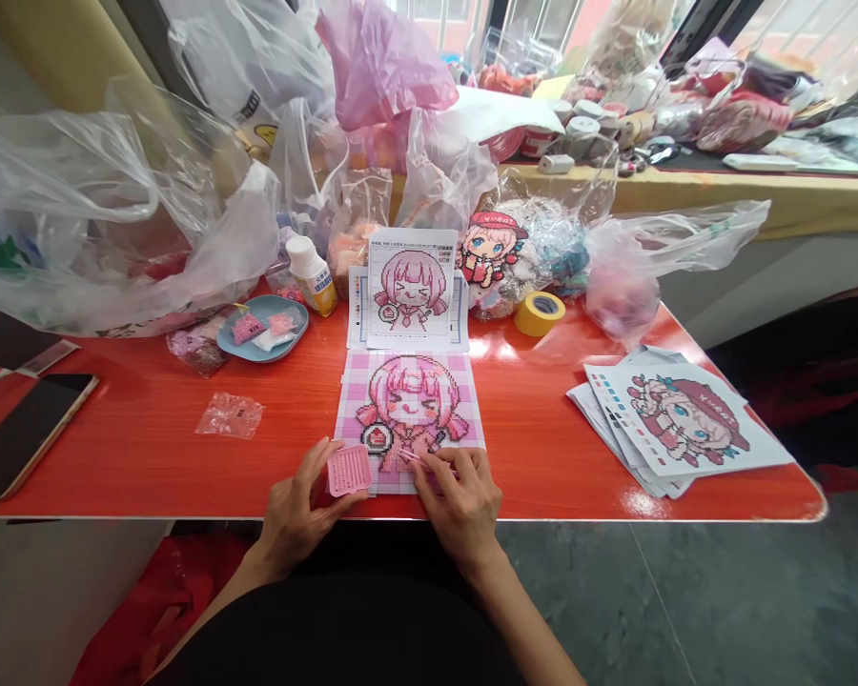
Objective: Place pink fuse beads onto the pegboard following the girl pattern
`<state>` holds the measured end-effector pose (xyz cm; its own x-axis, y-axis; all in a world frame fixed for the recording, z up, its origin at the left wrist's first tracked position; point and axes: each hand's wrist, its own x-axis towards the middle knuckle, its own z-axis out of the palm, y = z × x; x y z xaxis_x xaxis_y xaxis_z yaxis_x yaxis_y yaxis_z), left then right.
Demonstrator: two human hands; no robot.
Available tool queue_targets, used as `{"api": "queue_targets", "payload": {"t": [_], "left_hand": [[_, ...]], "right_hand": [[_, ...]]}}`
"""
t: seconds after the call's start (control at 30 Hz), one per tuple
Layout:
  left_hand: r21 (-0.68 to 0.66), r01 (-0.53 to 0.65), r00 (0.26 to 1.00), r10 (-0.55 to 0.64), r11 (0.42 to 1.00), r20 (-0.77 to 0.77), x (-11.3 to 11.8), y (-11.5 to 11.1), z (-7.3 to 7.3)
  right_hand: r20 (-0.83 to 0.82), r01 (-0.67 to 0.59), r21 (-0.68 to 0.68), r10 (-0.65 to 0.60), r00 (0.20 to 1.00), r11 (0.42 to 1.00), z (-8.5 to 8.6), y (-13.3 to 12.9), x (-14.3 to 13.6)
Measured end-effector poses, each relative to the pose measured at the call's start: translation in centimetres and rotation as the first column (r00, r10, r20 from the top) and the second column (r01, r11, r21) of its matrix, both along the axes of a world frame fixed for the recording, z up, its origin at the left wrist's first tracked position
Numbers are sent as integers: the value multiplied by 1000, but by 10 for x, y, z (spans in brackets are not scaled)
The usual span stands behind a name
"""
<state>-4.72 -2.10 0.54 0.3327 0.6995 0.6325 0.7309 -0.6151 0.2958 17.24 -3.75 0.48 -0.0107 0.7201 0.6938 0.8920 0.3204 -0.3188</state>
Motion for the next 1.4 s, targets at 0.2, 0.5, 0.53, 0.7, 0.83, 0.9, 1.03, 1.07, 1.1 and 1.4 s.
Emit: {"api": "queue_targets", "payload": {"t": [0.2,0.5,0.53,0.7,0.83,0.9,1.03,1.07,1.1,1.4], "left_hand": [[7,6,1000,-6,1000,-1,-1,0,-1],[-1,-1,1000,1,1000,8,0,0,1],[-1,-1,1000,1,1000,10,0,0,2],[-13,4,1000,-4,1000,16,1,0,3],[-16,6,1000,-5,1000,17,1,0,4],[-9,5,1000,-5,1000,19,1,0,4],[-2,9,1000,-9,1000,20,0,0,3],[-2,11,1000,-11,1000,21,0,0,3],[-2,12,1000,-12,1000,21,0,-1,3],[-23,-5,1000,6,1000,15,0,0,4]], "right_hand": [[3,5,-1,-5,1000,1000,1,-1,-1],[8,6,-2,-6,1000,1000,1,-1,-1],[8,8,0,-8,1000,1000,1,-1,-1],[12,9,12,-9,1000,1000,0,0,-1],[13,3,19,-3,1000,1000,0,-1,-1],[15,1,19,-1,1000,1000,1,-1,-1],[20,-2,13,1,1000,1000,2,-1,-2],[20,-2,11,2,1000,1000,2,-1,-1],[20,-2,11,2,1000,1000,2,-1,-1],[1,-5,24,5,1000,1000,2,-1,-2]]}}
